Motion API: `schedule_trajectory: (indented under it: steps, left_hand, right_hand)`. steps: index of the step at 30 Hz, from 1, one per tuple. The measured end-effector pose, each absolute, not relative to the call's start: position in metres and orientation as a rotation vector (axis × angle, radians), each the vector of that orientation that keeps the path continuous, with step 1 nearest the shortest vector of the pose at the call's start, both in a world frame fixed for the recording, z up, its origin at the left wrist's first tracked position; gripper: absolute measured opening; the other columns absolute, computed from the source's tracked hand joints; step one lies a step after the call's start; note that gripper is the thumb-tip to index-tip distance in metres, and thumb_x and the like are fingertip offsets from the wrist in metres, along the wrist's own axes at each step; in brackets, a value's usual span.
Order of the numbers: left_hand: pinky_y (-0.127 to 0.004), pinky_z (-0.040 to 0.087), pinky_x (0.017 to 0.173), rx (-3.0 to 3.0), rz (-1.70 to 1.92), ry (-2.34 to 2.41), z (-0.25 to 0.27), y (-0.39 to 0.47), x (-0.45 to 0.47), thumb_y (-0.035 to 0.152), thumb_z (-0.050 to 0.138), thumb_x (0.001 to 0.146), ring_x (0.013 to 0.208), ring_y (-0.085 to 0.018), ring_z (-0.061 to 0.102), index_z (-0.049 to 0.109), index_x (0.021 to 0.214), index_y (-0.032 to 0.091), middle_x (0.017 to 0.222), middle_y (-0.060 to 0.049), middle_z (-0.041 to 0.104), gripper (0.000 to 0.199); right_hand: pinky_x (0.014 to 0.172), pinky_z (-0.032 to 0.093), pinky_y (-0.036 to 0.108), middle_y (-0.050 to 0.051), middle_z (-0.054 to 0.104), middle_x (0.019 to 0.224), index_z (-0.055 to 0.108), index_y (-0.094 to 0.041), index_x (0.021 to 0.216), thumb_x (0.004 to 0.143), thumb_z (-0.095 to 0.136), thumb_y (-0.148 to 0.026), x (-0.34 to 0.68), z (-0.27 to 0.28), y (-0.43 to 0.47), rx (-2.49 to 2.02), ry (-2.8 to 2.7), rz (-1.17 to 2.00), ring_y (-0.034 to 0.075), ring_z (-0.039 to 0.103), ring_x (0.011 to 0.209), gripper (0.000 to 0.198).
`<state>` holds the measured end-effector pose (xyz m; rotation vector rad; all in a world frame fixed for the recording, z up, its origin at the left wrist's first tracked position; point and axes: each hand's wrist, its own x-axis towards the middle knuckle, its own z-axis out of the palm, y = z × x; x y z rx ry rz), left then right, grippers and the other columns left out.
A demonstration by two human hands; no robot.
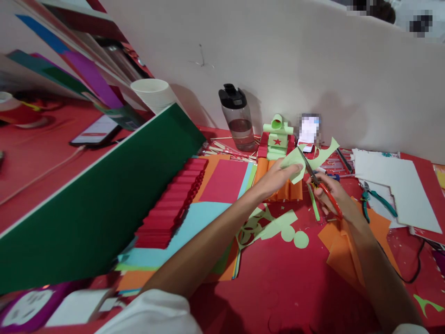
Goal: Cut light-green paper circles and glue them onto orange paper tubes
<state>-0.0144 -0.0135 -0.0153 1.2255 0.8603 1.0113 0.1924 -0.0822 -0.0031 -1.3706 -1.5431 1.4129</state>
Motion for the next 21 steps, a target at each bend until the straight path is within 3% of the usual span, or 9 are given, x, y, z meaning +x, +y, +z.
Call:
schedule_trajectory:
  steps: [7,15,21]
  left_hand:
    - [-0.035,0.052,0.085,1.132,1.001,0.835,-0.025,-0.010,-0.016,0.045,0.082,0.080,0.087,-0.021,0.064,0.069,0.094,0.018,0.091,-0.005,0.071,0.033]
    - [-0.032,0.049,0.068,1.360,0.950,0.520,-0.019,-0.012,-0.015,0.058,0.086,0.077,0.068,-0.017,0.057,0.065,0.082,0.020,0.073,-0.002,0.061,0.044]
    - [-0.029,0.042,0.061,1.254,1.278,0.683,-0.015,-0.031,0.007,0.073,0.073,0.084,0.059,-0.013,0.046,0.054,0.072,0.021,0.063,0.003,0.049,0.057]
  right_hand:
    - [0.035,0.040,0.024,-0.008,0.051,0.064,0.063,-0.026,0.121,0.090,0.078,-0.059,0.196,0.000,-0.081,-1.369,-1.568,1.422,0.012,0.051,0.037,0.047]
    - [0.034,0.043,0.027,-0.005,0.052,0.070,0.062,-0.025,0.122,0.085,0.068,-0.083,0.187,-0.012,-0.079,-1.234,-1.528,1.292,0.011,0.047,0.039,0.069]
    - [0.037,0.043,0.025,-0.004,0.057,0.076,0.063,-0.026,0.125,0.089,0.072,-0.073,0.169,-0.022,-0.084,-1.225,-1.447,1.246,0.010,0.047,0.042,0.060]
